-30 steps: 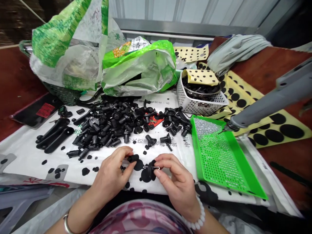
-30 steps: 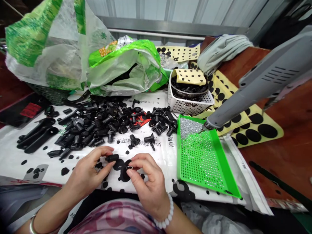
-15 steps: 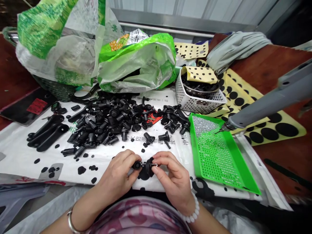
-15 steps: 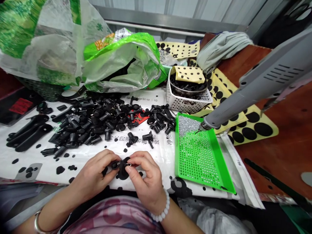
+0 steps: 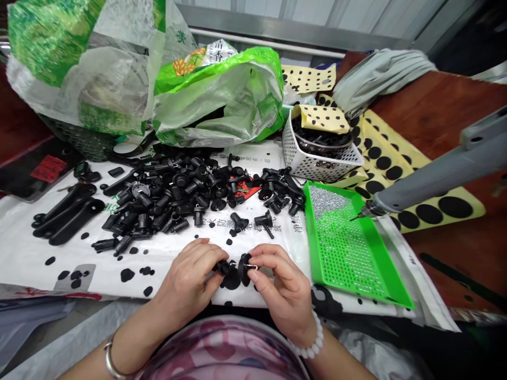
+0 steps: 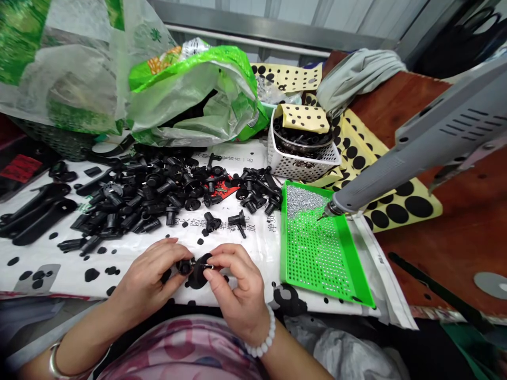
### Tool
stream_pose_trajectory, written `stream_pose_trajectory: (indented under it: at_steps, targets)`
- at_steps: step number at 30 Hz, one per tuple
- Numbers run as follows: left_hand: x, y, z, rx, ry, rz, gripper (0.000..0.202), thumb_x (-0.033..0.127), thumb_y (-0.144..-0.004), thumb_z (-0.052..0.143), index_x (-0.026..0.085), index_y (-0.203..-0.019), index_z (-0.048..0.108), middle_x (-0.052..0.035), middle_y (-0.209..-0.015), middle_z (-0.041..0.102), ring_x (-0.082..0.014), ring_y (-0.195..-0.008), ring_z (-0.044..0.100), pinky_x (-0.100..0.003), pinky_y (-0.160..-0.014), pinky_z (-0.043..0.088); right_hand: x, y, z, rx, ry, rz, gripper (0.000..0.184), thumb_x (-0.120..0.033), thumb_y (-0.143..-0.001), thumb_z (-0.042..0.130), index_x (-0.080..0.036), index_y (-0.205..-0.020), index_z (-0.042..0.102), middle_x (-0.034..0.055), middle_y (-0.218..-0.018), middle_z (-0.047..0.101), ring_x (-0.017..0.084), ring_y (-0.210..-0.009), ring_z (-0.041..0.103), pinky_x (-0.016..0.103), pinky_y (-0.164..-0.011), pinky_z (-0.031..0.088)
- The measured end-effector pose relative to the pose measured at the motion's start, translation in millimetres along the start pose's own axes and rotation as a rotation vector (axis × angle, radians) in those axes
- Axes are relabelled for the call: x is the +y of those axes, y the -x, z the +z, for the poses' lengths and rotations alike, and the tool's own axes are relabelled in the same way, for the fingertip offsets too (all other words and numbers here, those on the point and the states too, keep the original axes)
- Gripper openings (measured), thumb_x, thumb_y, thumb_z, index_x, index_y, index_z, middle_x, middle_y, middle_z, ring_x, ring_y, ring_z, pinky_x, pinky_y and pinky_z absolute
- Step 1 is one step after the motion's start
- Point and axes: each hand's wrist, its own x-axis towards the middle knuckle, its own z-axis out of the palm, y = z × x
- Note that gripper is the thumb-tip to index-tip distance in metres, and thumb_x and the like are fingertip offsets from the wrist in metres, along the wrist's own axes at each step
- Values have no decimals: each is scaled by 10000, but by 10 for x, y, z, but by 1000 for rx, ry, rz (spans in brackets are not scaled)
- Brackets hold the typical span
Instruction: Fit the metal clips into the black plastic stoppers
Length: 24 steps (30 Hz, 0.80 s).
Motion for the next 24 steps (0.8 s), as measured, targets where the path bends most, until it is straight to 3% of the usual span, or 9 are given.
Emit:
stream_pose_trajectory:
  at_steps: [7,11,14,24]
  targets:
    - [14,-33,10,-11,31,6,190,49,-791,539,162,-944,553,-24,-852,643,-158,-824,583,-400,-956,389,-45,-34,-42,-55,90,-160,220,-46,-798,562,-165,-980,597,82,-969,578,177,-923,576,313,-787,491]
    - [31,-28,-40,-29,81,20,193,80,-808,552,170,-979,561,-42,-888,641,-168,-867,580,-330,-850,449,-72,-52,-117,-141,199,-290,242,-38,-788,557,-144,-1003,589,104,-994,581,181,-926,579,306,-781,510]
    - [40,-16,-88,-49,127,33,212,114,-828,552,180,-1030,564,-59,-937,631,-163,-880,580,-281,-773,470,-106,-64,-185,-193,278,-332,215,-58,-793,557,-136,-991,591,106,-992,587,176,-916,587,294,-777,518]
    - [50,-12,-94,-135,269,4,274,128,-855,515,174,-1121,562,-66,-948,604,-153,-856,571,-262,-731,467,-197,-84,-252,-253,416,-475,130,-104,-841,521,-123,-949,591,116,-964,602,172,-855,591,298,-712,521]
